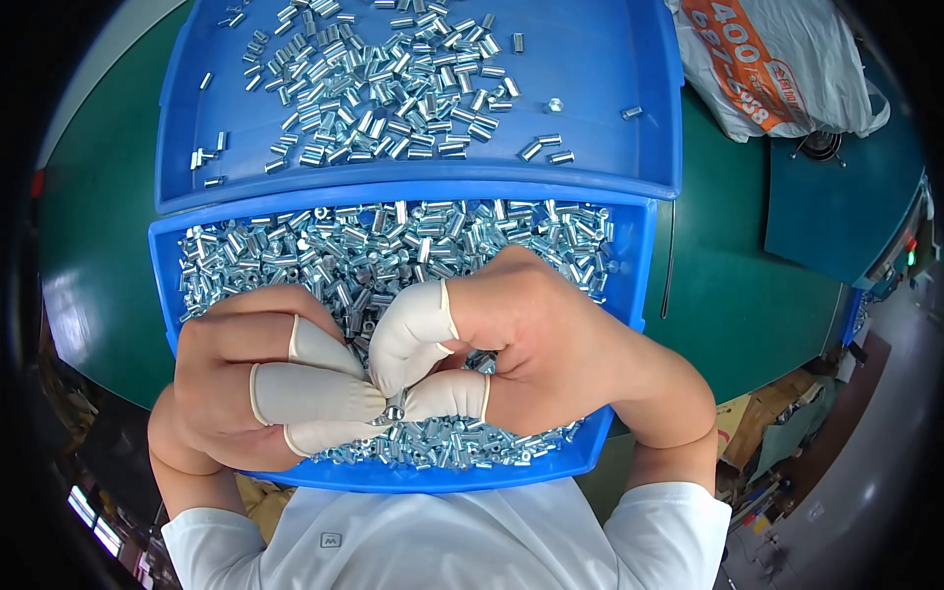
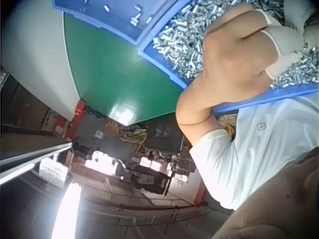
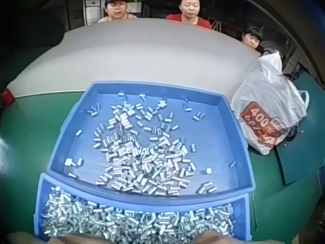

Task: The worker is inspecting small metal electrical connectors in a blue bin, using their hands and occasionally a pair of tweezers.

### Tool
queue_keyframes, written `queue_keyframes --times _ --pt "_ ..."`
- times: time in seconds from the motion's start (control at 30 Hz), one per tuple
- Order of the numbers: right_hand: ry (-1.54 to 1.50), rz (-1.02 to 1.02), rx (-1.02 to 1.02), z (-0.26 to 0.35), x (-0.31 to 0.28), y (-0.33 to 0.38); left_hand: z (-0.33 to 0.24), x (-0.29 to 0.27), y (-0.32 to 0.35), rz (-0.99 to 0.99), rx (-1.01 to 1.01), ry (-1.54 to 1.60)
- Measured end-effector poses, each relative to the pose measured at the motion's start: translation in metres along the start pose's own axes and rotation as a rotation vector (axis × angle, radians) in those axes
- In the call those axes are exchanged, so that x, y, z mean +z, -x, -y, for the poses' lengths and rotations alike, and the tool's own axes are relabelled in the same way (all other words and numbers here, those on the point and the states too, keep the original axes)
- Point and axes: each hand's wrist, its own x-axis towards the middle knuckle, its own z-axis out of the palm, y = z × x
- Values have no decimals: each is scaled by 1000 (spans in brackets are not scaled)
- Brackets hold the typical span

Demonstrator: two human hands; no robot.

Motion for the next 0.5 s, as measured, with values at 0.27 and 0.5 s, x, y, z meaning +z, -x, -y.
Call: queue_keyframes --times 0.27,0.5 --pt "-15 -24 -17 1 1 0 -2 1 -3 -32 -1 6" --pt "-317 -262 123 -2 0 1 13 2 -9 -192 -270 187"
